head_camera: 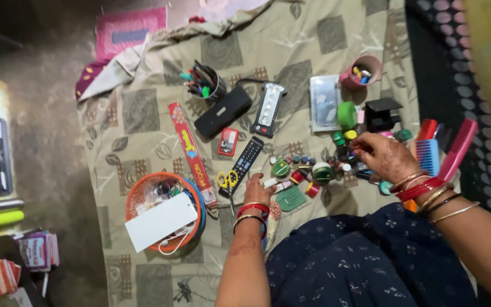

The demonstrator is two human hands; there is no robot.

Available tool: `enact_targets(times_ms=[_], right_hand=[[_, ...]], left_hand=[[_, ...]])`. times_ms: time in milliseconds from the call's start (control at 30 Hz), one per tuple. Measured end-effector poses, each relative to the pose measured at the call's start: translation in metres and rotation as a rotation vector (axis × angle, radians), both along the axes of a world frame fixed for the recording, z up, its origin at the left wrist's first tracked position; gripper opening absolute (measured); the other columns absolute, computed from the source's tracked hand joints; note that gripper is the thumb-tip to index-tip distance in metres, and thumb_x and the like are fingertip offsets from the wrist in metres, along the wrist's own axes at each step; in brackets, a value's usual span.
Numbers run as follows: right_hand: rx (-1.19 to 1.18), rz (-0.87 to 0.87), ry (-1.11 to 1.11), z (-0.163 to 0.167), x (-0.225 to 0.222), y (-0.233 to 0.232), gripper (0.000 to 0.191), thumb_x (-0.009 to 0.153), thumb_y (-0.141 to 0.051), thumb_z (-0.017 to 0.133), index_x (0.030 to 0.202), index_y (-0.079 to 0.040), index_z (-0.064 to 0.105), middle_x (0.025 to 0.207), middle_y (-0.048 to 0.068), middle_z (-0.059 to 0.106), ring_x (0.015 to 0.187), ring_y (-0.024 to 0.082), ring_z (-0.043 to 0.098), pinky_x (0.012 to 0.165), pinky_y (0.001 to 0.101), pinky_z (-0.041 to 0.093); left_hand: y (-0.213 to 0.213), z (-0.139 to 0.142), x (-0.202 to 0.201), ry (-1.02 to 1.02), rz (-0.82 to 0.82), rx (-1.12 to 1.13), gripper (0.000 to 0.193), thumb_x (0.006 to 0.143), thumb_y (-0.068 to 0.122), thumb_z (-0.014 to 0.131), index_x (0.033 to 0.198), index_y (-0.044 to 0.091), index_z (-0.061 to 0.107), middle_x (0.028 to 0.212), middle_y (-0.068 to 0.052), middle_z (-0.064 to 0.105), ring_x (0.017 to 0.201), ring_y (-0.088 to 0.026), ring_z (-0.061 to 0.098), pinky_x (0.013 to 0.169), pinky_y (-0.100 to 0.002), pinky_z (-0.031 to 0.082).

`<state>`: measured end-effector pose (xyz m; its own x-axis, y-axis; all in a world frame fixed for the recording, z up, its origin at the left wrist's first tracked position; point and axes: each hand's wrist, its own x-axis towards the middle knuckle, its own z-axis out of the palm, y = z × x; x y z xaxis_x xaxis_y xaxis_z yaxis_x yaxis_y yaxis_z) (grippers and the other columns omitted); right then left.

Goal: The person picks up cosmetic bottles, tubes, and small containers from a bed and arranges them on a wall shelf niche, places a plastic box on the shelf, and lays a newspaper inside the niche.

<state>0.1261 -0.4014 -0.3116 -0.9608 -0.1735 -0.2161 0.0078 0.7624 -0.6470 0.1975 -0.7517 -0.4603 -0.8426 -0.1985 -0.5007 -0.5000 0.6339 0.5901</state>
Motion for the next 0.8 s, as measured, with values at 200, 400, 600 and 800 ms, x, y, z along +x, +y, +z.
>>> enact_targets(times_ms=[200,400,600,800], right_hand=[[0.090,0.144,0.024,-0.070,-0.004,-0.017,0.041,0.084,-0.021,0.075,0.122,-0.010,0.065,0.118,0.015,0.067,0.110,0.036,0.066,0.091,0.0447,0.055],[0.152,0.109,0.047,-0.105,-0.016,-0.028,0.059,0.081,-0.021,0.076,0.134,-0.006,0.054,0.130,0.021,0.057,0.117,0.045,0.059,0.096,0.0492,0.051],[0.421,0.064,-0.022,-0.123,-0.040,-0.037,0.060,0.081,-0.022,0.076,0.136,-0.008,0.054,0.139,0.019,0.055,0.126,0.041,0.056,0.101,0.0486,0.049],[0.675,0.093,-0.044,-0.141,-0.071,-0.038,0.062,0.082,-0.035,0.074,0.139,-0.022,0.054,0.156,0.023,0.039,0.125,0.039,0.058,0.094,0.0469,0.053]], left_hand=[[0.019,-0.015,-0.002,-0.047,-0.013,-0.062,0.068,0.074,0.029,0.086,0.133,0.014,0.056,0.139,-0.016,0.057,0.126,-0.038,0.058,0.104,-0.046,0.048],[0.037,-0.032,-0.032,-0.042,-0.141,-0.100,0.068,0.081,0.043,0.077,0.141,0.020,0.054,0.151,-0.013,0.049,0.136,-0.035,0.051,0.108,-0.045,0.045],[0.028,-0.055,-0.064,-0.199,-0.276,-0.247,0.080,0.090,0.064,0.060,0.156,0.025,0.036,0.166,-0.012,0.028,0.153,-0.032,0.026,0.117,-0.055,0.031],[0.030,-0.057,-0.086,-0.491,-0.306,-0.166,0.083,0.091,0.072,0.044,0.161,0.032,0.024,0.174,-0.001,0.006,0.157,-0.021,0.022,0.117,-0.074,0.019]])
